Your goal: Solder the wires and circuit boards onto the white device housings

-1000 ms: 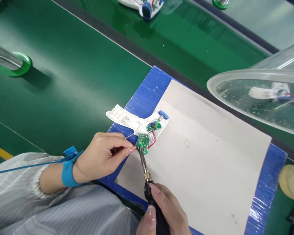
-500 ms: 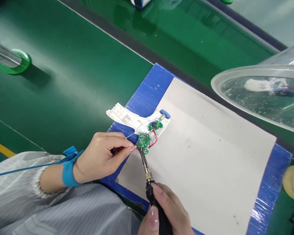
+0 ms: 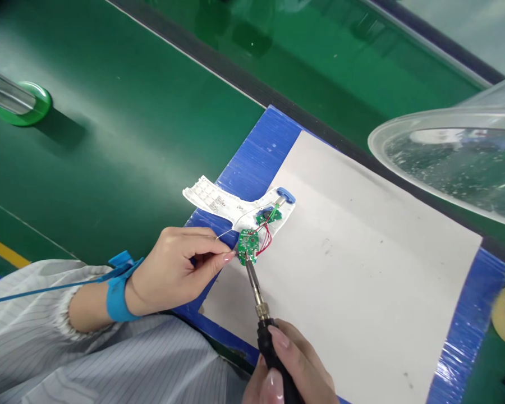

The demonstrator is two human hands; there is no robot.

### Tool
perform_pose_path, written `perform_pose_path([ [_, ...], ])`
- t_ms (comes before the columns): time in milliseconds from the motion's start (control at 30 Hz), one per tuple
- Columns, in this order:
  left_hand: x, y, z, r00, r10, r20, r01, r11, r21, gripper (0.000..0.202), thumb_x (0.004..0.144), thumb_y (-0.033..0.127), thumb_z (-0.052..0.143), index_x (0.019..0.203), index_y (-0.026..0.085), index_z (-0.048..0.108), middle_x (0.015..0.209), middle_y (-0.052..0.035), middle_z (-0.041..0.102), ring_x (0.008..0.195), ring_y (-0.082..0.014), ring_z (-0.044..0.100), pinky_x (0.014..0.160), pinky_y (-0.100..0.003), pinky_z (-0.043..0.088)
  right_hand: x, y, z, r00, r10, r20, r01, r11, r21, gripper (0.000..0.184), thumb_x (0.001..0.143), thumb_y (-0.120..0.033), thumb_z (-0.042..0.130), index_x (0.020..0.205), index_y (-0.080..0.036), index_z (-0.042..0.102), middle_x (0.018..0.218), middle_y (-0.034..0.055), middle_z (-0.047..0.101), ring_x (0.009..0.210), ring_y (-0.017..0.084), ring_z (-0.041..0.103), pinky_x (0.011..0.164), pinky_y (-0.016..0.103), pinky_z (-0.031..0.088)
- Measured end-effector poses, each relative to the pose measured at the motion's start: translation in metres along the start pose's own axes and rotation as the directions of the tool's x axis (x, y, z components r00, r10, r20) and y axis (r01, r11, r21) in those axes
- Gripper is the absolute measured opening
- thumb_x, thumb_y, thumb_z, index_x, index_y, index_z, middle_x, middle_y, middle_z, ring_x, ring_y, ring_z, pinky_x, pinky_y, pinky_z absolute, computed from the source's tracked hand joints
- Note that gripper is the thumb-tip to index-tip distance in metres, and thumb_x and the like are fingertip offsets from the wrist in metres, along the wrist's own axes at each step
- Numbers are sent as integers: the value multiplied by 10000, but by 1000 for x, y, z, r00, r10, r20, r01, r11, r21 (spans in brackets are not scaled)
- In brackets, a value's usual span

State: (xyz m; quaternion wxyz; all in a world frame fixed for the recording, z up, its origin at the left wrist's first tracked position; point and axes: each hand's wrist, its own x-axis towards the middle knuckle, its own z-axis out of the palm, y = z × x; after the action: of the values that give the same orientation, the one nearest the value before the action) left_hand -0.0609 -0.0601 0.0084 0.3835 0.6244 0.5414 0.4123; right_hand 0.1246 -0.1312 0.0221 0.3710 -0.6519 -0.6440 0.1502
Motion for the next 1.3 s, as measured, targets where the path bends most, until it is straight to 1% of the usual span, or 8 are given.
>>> perform_pose_path([
  [200, 0, -2, 0, 1000, -6, -6, 6, 1000, 1, 189, 845, 50, 616, 722, 77, 757, 594, -10, 626, 527, -63, 514, 499, -187, 371, 3, 39, -7, 987, -141, -81, 153, 971, 181, 203, 986, -321, 424, 1059, -246, 599, 657, 27, 514, 636, 243, 621, 465, 364, 510],
  [333, 0, -4, 0, 1000, 0, -21, 1, 1000, 10, 191, 844, 69, 620, 704, 85, 750, 584, -4, 613, 511, -58, 502, 490, -184, 366, 16, 24, -13, 975, -220, 21, 205, 937, 283, 179, 980, -364, 480, 955, -238, 604, 656, 22, 549, 596, 230, 629, 468, 393, 541],
  [500, -1, -3, 2, 999, -9, -38, 10, 1000, 14, 186, 827, 85, 616, 686, 101, 735, 575, 3, 605, 501, -58, 500, 488, -175, 377, 22, -4, 21, 916, 44, -399, 43, 978, 205, 183, 932, -233, 514, 1042, -192, 654, 697, 23, 563, 612, 209, 613, 549, 420, 547],
  [633, 0, -2, -1, 994, -103, -49, 101, 994, -28, 160, 804, 134, 620, 681, 123, 721, 603, -8, 640, 520, -74, 532, 491, -173, 407, 21, 5, 36, 823, -210, -527, 292, 954, 74, 249, 920, -283, 578, 1121, -176, 680, 719, 38, 657, 596, 211, 657, 493, 355, 518],
  [800, 10, -5, -24, 920, -391, -19, 377, 896, -233, 211, 770, 330, 690, 699, 131, 693, 575, -13, 646, 484, -106, 564, 464, -202, 461, 24, 14, 22, 933, -183, -308, 192, 981, -3, 294, 957, -265, 557, 1222, -162, 633, 876, 54, 752, 829, 205, 738, 773, 329, 592],
  [933, 22, -6, -38, 904, -425, -41, 396, 871, -291, 263, 727, 389, 748, 694, 132, 702, 560, -3, 647, 467, -97, 546, 470, -204, 465, 42, 25, 24, 988, -156, 6, 156, 981, -116, 288, 979, -302, 491, 1196, -239, 669, 1097, 44, 740, 941, 189, 731, 752, 259, 590],
  [1100, 29, -12, -35, 928, -331, -169, 291, 930, -225, 252, 704, 396, 769, 738, 147, 745, 702, -53, 750, 627, -168, 658, 595, -260, 535, 84, 31, 51, 890, -336, 307, 378, 922, -86, 436, 962, -160, 351, 1358, -155, 535, 1459, 146, 527, 1343, 251, 526, 1034, 417, 529],
  [1300, 44, -21, -40, 915, -343, -212, 299, 930, -214, 268, 677, 408, 780, 731, 147, 748, 673, -48, 739, 604, -161, 640, 560, -252, 506, 110, 22, 67, 833, -420, 360, 500, 851, -161, 477, 880, -51, 400, 1327, -121, 550, 1408, 170, 562, 1341, 295, 489, 1083, 487, 488],
])
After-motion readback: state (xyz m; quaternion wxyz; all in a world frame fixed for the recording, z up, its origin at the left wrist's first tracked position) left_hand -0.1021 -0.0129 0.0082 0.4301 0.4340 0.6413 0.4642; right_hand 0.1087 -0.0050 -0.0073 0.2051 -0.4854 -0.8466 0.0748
